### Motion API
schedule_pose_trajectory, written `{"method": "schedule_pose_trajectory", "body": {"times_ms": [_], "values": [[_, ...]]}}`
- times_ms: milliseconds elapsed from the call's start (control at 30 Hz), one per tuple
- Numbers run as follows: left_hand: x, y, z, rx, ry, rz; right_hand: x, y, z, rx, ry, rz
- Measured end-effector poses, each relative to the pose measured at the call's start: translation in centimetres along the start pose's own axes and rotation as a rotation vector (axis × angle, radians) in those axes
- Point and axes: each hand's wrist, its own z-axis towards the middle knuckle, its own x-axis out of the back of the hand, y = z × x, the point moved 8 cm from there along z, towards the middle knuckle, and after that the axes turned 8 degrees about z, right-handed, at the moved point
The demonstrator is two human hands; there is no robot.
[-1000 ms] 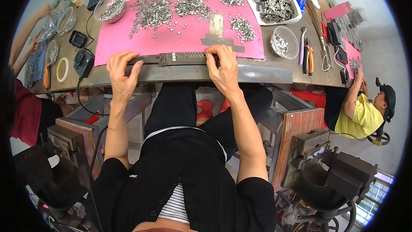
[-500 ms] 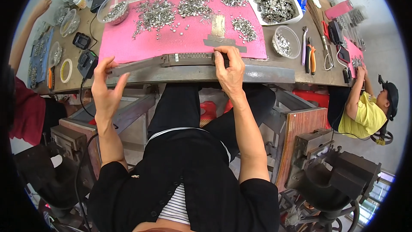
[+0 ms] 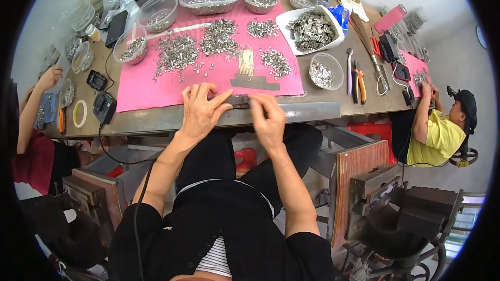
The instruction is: The user is manually loading small metal components into an assembly jig and then using a manual press machine to process them.
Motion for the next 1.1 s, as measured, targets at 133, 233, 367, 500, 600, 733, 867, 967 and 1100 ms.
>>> {"method": "schedule_pose_trajectory", "body": {"times_ms": [133,233,367,500,600,733,867,967,1100], "values": [[0.3,0.4,-0.7,-0.021,0.040,-0.012,-0.1,0.7,-1.1,-0.088,-0.035,0.084],[0.0,0.4,-1.6,0.050,0.010,-0.076,-0.4,-0.4,0.3,-0.012,-0.174,-0.012],[0.2,0.7,-1.2,0.118,0.016,-0.081,-1.6,0.1,6.0,0.123,-0.190,-0.178],[1.8,-0.4,1.1,0.134,-0.005,-0.205,-3.0,4.3,13.6,0.225,-0.112,-0.358],[2.5,-4.7,4.2,0.281,0.066,-0.223,-5.0,6.7,15.6,0.253,-0.208,-0.556],[0.5,-8.8,8.3,0.319,0.068,-0.224,-5.9,7.2,15.4,0.202,-0.216,-0.576],[-4.3,-8.8,11.9,0.211,-0.051,-0.096,-5.6,7.7,15.7,0.167,-0.234,-0.597],[-7.1,-9.1,13.1,0.110,-0.133,0.035,-5.5,7.7,15.9,0.176,-0.214,-0.568],[-8.0,-8.8,13.6,0.075,-0.179,0.005,-4.0,5.3,14.5,0.122,-0.189,-0.456]]}}
